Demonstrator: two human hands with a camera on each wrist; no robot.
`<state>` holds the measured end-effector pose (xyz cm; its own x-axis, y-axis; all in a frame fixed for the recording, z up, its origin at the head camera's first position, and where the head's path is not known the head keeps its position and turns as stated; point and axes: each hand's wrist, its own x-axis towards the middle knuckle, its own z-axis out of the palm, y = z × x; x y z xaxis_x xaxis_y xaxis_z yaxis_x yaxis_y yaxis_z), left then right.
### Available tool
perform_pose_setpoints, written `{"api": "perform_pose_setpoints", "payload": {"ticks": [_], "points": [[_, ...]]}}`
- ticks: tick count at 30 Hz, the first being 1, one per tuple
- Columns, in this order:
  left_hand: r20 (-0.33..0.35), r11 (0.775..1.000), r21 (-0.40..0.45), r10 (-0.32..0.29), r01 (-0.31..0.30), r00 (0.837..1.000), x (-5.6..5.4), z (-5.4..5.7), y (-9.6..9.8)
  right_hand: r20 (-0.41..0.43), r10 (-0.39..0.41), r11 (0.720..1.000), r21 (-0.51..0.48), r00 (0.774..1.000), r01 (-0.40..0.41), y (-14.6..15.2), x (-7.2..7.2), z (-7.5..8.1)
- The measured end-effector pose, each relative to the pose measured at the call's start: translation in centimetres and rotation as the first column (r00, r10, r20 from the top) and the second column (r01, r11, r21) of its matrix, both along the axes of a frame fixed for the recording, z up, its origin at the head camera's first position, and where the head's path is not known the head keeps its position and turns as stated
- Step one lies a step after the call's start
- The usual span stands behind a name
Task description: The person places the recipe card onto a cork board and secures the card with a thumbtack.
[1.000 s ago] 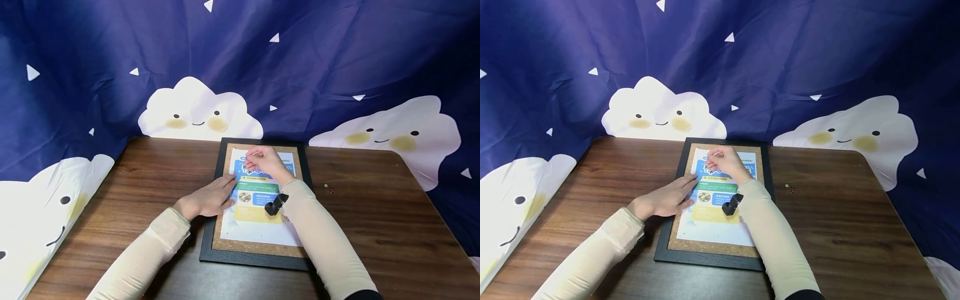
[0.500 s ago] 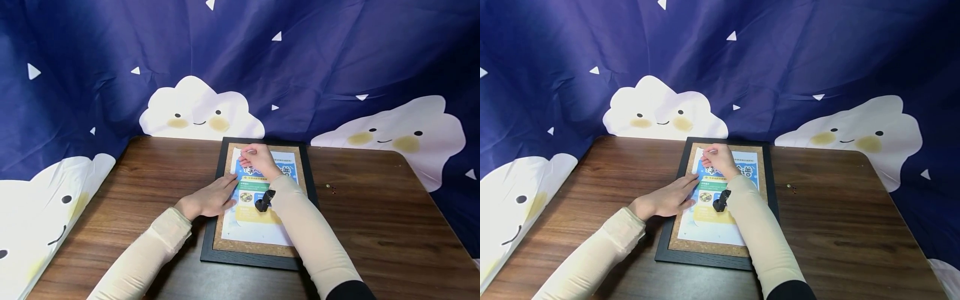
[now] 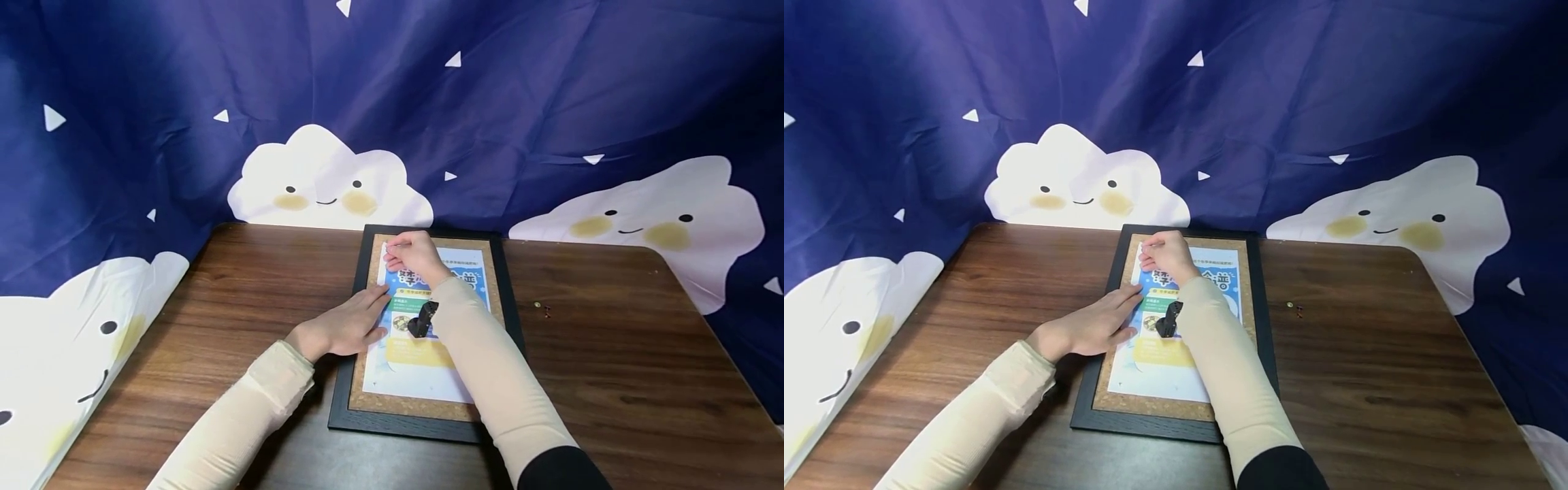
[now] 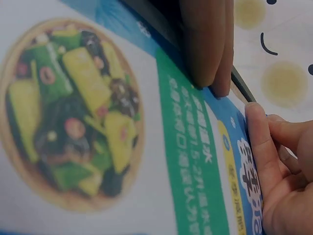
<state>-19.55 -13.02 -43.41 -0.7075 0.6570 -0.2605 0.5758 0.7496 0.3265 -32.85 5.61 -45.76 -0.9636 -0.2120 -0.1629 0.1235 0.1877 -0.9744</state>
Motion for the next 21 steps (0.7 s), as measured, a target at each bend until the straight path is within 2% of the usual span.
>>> {"api": "perform_pose_setpoints", "payload": {"ticks": [9, 13, 21], "points": [[0.011, 1.000, 0.014, 0.011, -0.011, 1.000, 0.2, 0.1, -0.2, 0.077, -0.019, 0.999, -0.035, 0.997, 0.021, -0.8, -0.4, 0.4], [0.002, 1.000, 0.029, -0.004, 0.004, 1.000, 0.2, 0.0, 0.0, 0.128, -0.042, 0.998, -0.047, 0.991, 0.048, -0.7, -0.7, 0.5], [-0.011, 0.999, 0.039, -0.006, 0.007, 1.000, 0.1, -0.2, 0.0, 0.214, -0.043, 0.998, -0.037, 0.976, 0.052, -1.1, -1.1, 1.3]]}}
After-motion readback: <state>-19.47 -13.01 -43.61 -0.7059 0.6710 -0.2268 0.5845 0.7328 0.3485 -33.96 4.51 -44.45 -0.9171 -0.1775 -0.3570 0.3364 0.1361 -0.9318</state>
